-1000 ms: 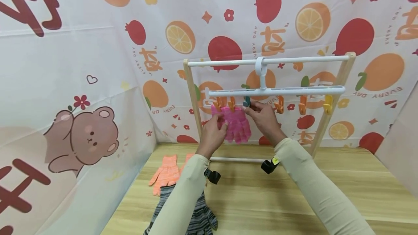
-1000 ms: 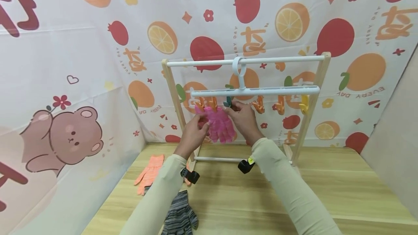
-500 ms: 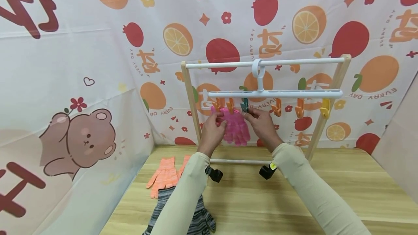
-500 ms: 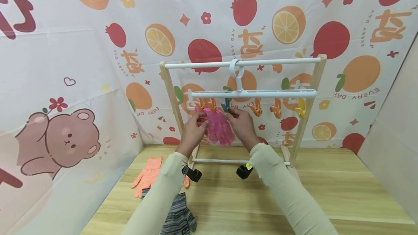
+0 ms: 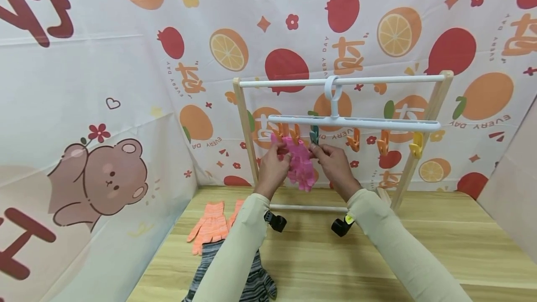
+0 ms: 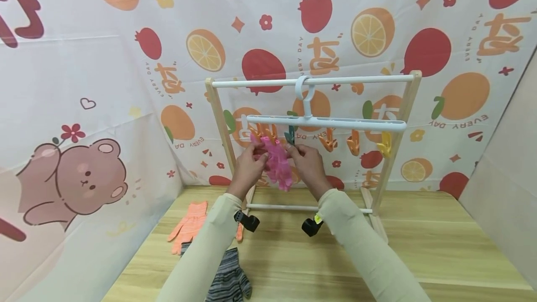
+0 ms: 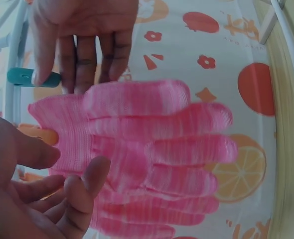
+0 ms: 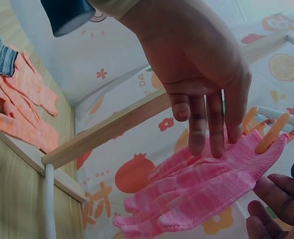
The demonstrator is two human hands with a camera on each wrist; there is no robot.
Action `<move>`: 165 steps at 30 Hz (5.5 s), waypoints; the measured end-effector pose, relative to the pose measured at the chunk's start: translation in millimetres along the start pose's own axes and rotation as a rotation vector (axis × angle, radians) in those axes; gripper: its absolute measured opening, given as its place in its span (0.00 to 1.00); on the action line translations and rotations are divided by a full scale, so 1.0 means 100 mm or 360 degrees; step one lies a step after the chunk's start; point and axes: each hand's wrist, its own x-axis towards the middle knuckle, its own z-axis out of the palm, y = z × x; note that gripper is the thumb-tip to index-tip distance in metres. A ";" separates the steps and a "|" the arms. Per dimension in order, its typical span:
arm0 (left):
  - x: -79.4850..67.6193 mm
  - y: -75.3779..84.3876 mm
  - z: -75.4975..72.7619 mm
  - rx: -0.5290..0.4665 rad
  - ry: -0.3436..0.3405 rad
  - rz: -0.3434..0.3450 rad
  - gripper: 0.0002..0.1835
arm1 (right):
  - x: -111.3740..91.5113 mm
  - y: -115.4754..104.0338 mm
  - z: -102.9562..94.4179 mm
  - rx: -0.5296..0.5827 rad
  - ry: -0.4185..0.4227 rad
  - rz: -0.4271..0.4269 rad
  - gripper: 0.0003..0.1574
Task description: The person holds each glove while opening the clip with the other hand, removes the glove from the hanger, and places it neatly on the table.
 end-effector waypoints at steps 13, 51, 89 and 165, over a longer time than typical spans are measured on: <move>0.05 -0.02 0.01 -0.0021 0.0026 0.0005 0.10 | -0.03 0.03 0.01 0.0003 -0.0001 0.0004 0.25; 0.00 0.02 -0.05 0.0040 0.0063 0.0082 0.05 | 0.00 -0.24 0.28 -0.0352 -0.0167 -0.0121 0.47; -0.09 -0.03 -0.10 0.0030 -0.0004 0.0178 0.04 | 0.13 -0.38 0.37 -0.0177 0.0020 -0.0323 0.20; -0.38 -0.45 -0.24 -0.0012 -0.0244 0.0138 0.03 | 0.09 -0.34 0.36 -0.0098 0.0107 -0.0384 0.14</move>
